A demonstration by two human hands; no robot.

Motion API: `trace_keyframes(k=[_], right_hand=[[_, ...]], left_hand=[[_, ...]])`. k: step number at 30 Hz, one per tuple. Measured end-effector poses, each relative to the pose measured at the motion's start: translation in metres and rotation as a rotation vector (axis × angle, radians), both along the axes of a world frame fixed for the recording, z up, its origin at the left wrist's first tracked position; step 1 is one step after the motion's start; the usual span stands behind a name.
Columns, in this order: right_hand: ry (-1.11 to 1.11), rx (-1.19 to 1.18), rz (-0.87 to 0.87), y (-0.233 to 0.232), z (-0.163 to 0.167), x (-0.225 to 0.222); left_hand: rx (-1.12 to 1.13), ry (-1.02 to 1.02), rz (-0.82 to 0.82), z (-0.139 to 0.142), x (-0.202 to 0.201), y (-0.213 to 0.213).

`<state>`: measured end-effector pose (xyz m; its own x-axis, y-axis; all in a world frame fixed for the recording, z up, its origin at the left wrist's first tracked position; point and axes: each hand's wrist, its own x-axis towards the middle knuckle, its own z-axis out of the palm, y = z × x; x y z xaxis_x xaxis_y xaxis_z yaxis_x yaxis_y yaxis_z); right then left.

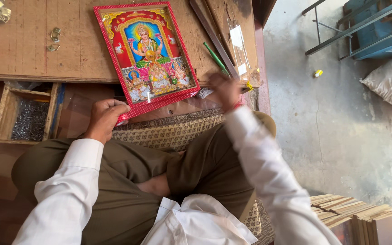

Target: The person sits on the floor and assembles a wooden picture frame by applying red patterned tape to the edges. They handle the frame, tape, and a thin wire, securing the tape around the perimeter and adjusting the wire.

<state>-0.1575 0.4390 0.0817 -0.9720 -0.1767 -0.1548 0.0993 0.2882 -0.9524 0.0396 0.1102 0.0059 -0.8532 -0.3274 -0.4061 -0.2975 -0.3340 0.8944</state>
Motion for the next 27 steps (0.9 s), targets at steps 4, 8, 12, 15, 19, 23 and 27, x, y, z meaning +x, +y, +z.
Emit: trace_keyframes(k=[4, 8, 12, 15, 19, 23, 27], right_hand=[[0.442, 0.634, -0.237, 0.063, 0.014, -0.107], [0.269, 0.907, -0.364, 0.082, 0.011, -0.134], [0.043, 0.941, -0.392, 0.077, 0.01, -0.133], [-0.017, 0.956, -0.366, 0.075, 0.018, -0.132], [-0.077, 0.856, -0.372, 0.078, 0.021, -0.13], [0.015, 0.754, -0.331, 0.078, 0.015, -0.13], [0.173, 0.284, -0.246, 0.06, 0.024, -0.115]], left_hand=[[-0.002, 0.105, 0.006, -0.01, -0.003, 0.012], [0.019, 0.073, 0.033, -0.013, -0.014, 0.033], [0.064, 0.025, 0.036, -0.011, -0.02, 0.042], [0.152, -0.055, 0.019, -0.011, -0.02, 0.04], [0.145, -0.027, 0.011, -0.011, -0.018, 0.04], [0.124, -0.016, 0.035, -0.01, -0.017, 0.045], [0.075, 0.037, 0.079, -0.01, -0.017, 0.047]])
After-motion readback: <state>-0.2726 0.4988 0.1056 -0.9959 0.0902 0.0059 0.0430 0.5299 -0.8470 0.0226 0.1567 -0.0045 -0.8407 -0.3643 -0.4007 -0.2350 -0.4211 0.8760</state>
